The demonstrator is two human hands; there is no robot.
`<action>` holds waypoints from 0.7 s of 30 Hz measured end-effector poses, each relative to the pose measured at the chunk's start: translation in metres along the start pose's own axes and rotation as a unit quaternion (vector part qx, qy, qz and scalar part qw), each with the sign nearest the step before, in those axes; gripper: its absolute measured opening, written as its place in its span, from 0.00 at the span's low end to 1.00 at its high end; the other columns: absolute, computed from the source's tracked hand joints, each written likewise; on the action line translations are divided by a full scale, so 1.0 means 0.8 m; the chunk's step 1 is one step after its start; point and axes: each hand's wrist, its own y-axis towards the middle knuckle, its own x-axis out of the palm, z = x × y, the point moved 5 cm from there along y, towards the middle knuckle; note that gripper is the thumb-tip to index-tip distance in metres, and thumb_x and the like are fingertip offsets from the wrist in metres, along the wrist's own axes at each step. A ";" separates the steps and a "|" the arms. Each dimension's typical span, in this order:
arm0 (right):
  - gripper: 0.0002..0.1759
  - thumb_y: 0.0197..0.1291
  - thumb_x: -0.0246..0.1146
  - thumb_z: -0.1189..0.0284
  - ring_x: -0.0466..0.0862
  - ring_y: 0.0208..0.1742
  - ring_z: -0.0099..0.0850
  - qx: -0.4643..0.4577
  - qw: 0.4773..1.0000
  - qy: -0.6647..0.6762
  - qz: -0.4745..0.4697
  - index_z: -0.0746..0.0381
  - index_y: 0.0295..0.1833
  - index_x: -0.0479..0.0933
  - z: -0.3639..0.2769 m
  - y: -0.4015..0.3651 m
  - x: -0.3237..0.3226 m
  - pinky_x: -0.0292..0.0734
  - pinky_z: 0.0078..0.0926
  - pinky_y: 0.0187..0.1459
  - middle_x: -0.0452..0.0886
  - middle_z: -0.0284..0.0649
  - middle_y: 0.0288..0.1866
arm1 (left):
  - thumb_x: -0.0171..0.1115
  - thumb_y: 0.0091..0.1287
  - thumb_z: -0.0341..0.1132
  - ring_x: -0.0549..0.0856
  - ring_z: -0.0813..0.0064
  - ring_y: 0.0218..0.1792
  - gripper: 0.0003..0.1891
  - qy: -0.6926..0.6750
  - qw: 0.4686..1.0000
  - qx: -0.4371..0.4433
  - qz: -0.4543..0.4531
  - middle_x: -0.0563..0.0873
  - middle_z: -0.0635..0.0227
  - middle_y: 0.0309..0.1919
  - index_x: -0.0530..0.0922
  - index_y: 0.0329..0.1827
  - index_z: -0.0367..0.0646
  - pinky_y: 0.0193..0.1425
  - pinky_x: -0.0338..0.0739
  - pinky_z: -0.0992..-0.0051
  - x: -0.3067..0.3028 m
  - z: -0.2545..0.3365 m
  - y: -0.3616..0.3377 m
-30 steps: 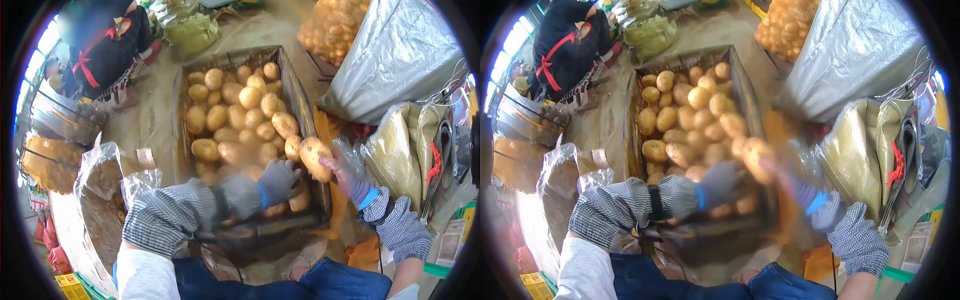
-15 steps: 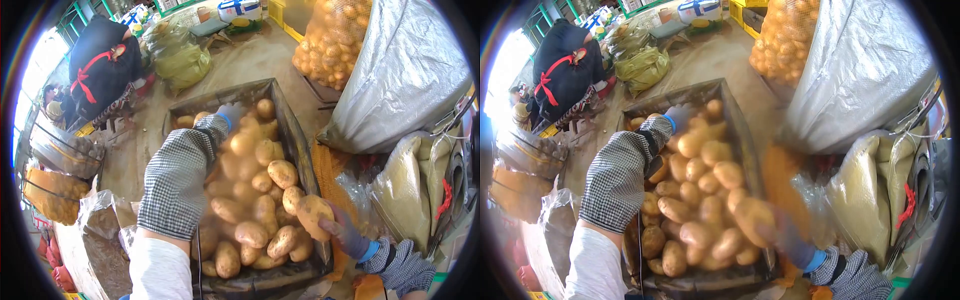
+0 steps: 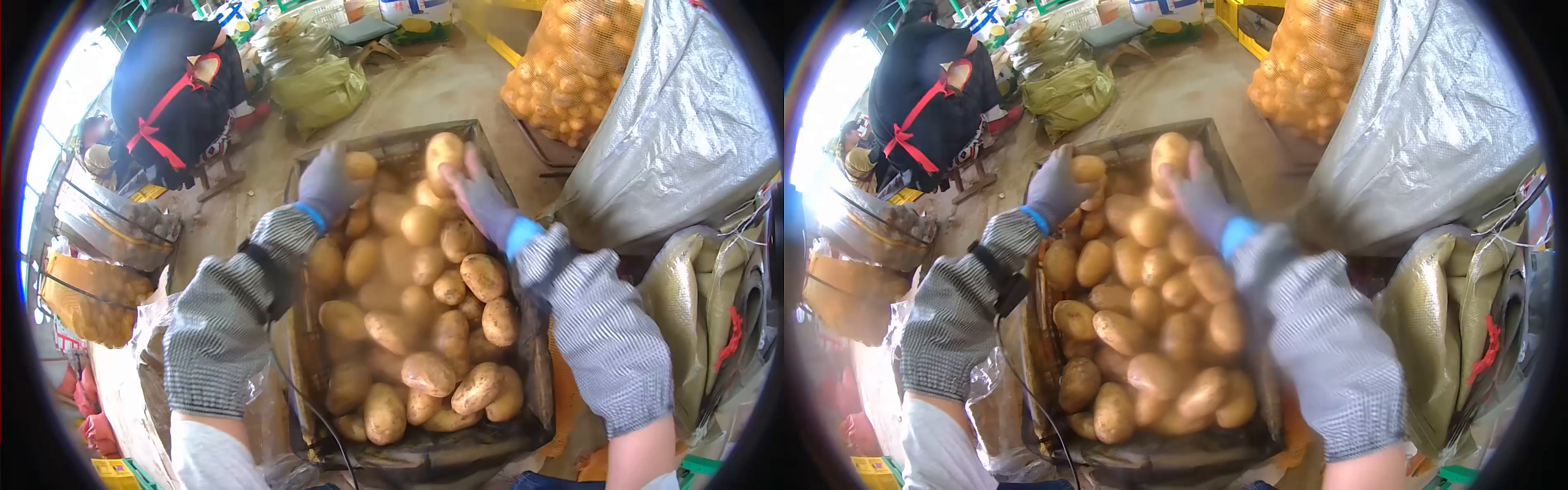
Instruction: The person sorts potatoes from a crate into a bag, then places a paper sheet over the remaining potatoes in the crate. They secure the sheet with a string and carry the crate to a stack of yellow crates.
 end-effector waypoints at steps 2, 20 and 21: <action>0.36 0.65 0.58 0.63 0.68 0.68 0.38 0.030 0.987 -0.156 -0.034 0.70 0.73 0.55 -0.003 0.012 0.016 0.64 0.28 0.66 0.67 0.53 0.68 | 0.71 0.50 0.45 0.79 0.52 0.53 0.33 0.013 0.999 0.008 0.036 0.78 0.51 0.51 0.70 0.58 0.41 0.56 0.75 0.60 -0.025 -0.023 -0.025; 0.33 0.61 0.56 0.66 0.72 0.62 0.41 -0.041 0.977 -0.176 -0.116 0.64 0.71 0.63 0.031 0.060 0.014 0.66 0.32 0.62 0.72 0.54 0.64 | 0.73 0.52 0.52 0.80 0.55 0.55 0.36 -0.118 0.971 0.004 -0.207 0.79 0.50 0.52 0.72 0.58 0.40 0.57 0.75 0.64 -0.033 0.013 -0.173; 0.34 0.59 0.58 0.64 0.69 0.68 0.48 -0.030 0.978 -0.179 -0.100 0.62 0.71 0.63 0.046 0.077 0.022 0.62 0.35 0.69 0.71 0.57 0.65 | 0.73 0.51 0.52 0.80 0.55 0.54 0.36 -0.126 0.969 0.021 -0.212 0.80 0.50 0.51 0.72 0.58 0.40 0.57 0.75 0.64 -0.035 0.016 -0.195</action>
